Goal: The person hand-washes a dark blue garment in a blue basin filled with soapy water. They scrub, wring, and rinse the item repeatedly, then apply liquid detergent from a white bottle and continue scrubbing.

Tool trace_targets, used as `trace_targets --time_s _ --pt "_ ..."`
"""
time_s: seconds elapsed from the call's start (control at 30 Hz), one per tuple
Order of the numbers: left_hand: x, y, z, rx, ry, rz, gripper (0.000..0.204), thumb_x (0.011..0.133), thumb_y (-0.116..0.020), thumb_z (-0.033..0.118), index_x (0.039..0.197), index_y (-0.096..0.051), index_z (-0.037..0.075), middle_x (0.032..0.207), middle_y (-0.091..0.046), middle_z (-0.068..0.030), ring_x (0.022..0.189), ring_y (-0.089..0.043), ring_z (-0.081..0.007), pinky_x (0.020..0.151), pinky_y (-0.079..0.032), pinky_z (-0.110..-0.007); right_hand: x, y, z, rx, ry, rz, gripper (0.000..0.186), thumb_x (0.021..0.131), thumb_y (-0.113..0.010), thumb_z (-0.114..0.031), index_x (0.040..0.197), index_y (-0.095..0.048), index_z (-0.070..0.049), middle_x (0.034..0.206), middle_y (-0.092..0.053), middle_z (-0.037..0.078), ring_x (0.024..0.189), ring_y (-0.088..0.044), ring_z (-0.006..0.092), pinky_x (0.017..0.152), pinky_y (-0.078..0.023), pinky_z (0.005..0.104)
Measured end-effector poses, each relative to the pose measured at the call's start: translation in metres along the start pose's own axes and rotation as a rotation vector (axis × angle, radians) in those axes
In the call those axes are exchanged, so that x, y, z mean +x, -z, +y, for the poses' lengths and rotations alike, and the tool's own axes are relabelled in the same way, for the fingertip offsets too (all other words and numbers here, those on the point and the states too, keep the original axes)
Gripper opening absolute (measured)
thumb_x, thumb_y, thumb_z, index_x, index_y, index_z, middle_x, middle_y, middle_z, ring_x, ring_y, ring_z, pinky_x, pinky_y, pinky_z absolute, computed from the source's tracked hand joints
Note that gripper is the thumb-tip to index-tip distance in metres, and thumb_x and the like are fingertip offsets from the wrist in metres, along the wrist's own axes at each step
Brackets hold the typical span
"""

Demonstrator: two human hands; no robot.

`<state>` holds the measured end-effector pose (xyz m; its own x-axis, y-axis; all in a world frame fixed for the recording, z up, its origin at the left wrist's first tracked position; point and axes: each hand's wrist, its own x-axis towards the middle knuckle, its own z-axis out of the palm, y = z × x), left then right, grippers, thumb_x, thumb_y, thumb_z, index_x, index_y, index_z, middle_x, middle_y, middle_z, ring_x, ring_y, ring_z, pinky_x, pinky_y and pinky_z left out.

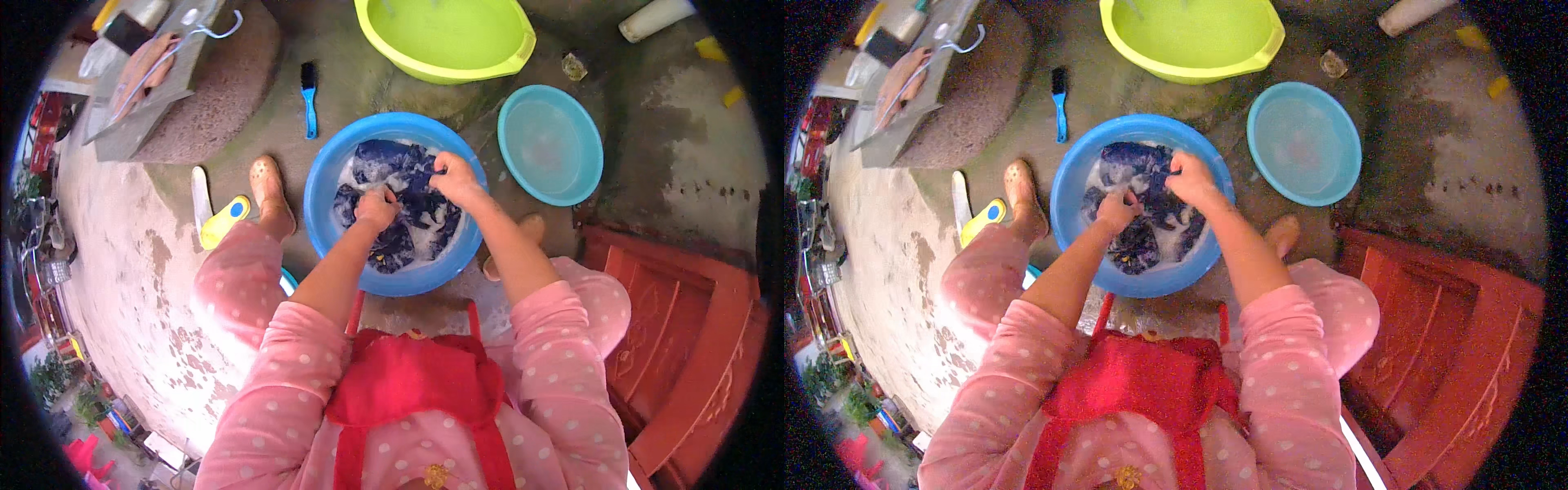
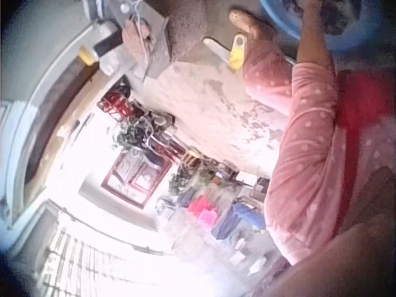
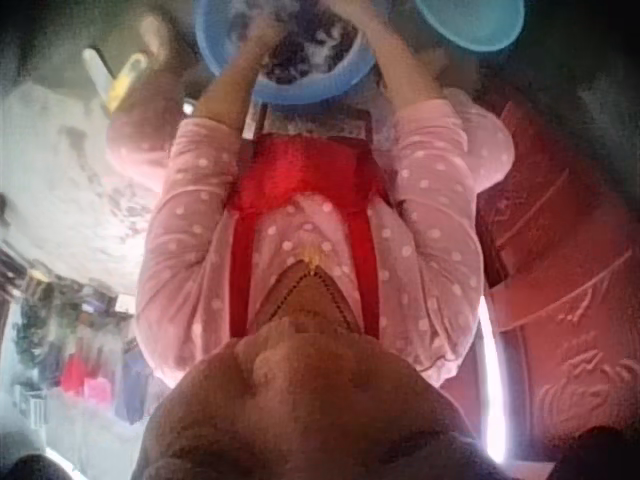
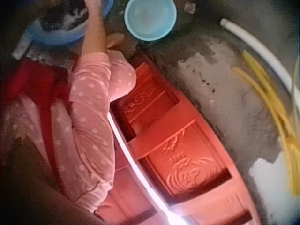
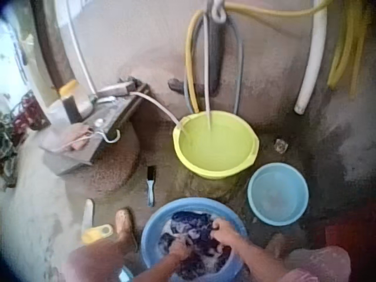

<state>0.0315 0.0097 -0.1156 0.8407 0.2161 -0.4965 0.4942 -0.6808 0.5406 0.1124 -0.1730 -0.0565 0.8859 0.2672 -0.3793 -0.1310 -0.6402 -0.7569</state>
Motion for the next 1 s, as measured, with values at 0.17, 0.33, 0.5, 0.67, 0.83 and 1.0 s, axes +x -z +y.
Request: trace_targets --time_s 0.17,0.33,0.5,0.67,0.83,1.0 --pt "-0.063 0.016 0.035 -0.803 0.234 0.070 0.031 0.079 -0.064 0.034 0.085 -0.065 0.004 0.096 -0.062 -0.0129 0.092 -0.054 -0.0245 0.080 -0.040 -0.041 -0.045 0.048 -0.072 0.423 0.128 0.058 0.017 0.064 -0.059 -0.002 0.077 -0.049 -0.006 0.070 -0.049 0.002 0.066 -0.046 0.0120 0.059 -0.038 0.0268" --pt "-0.106 0.044 0.066 -1.267 0.290 -0.428 0.076 0.081 -0.031 0.073 0.114 -0.057 0.009 0.124 -0.050 -0.0113 0.114 -0.043 -0.0298 0.097 -0.030 -0.048 -0.116 0.059 -0.128 0.842 0.202 0.050 0.034 0.065 -0.051 0.002 0.097 -0.048 -0.008 0.087 -0.051 0.004 0.075 -0.050 0.0134 0.064 -0.043 0.0258" --pt "-0.146 0.083 0.108 -1.769 0.042 -0.561 0.071 0.083 -0.034 0.069 0.122 -0.049 0.012 0.123 -0.052 -0.0109 0.115 -0.047 -0.0283 0.100 -0.033 -0.049 -0.169 0.021 -0.136 0.907 0.317 0.154 0.054 0.063 -0.047 0.000 0.117 -0.049 -0.009 0.106 -0.049 0.008 0.099 -0.049 0.0200 0.091 -0.040 0.0299" --pt "-0.132 0.053 0.085 -2.084 -0.086 -0.559 0.025 0.090 -0.046 0.026 0.110 -0.052 0.013 0.113 -0.057 -0.0089 0.101 -0.055 -0.0287 0.092 -0.042 -0.043 -0.132 -0.062 -0.079 0.477 0.162 0.536 0.045 0.075 -0.055 -0.016 0.118 -0.049 -0.004 0.121 -0.047 0.012 0.114 -0.044 0.0242 0.101 -0.031 0.0336" --pt "-0.152 0.040 0.103 -1.710 0.019 -0.343 0.046 0.089 -0.050 0.041 0.124 -0.047 0.011 0.119 -0.053 -0.0122 0.107 -0.052 -0.0270 0.095 -0.040 -0.042 -0.121 -0.050 -0.073 0.784 -0.230 0.330 0.052 0.082 -0.053 -0.032 0.124 -0.045 -0.002 0.119 -0.051 0.019 0.109 -0.050 0.0288 0.089 -0.041 0.0401" --pt "-0.113 0.054 0.086 -1.682 -0.004 -0.251 0.048 0.086 -0.055 0.044 0.118 -0.051 0.008 0.107 -0.057 -0.0091 0.098 -0.054 -0.0224 0.086 -0.045 -0.039 -0.142 -0.086 -0.080 0.709 0.140 0.130 0.080 0.086 -0.043 -0.054 0.141 -0.017 -0.001 0.136 -0.034 0.027 0.128 -0.032 0.0379 0.107 -0.022 0.0410"
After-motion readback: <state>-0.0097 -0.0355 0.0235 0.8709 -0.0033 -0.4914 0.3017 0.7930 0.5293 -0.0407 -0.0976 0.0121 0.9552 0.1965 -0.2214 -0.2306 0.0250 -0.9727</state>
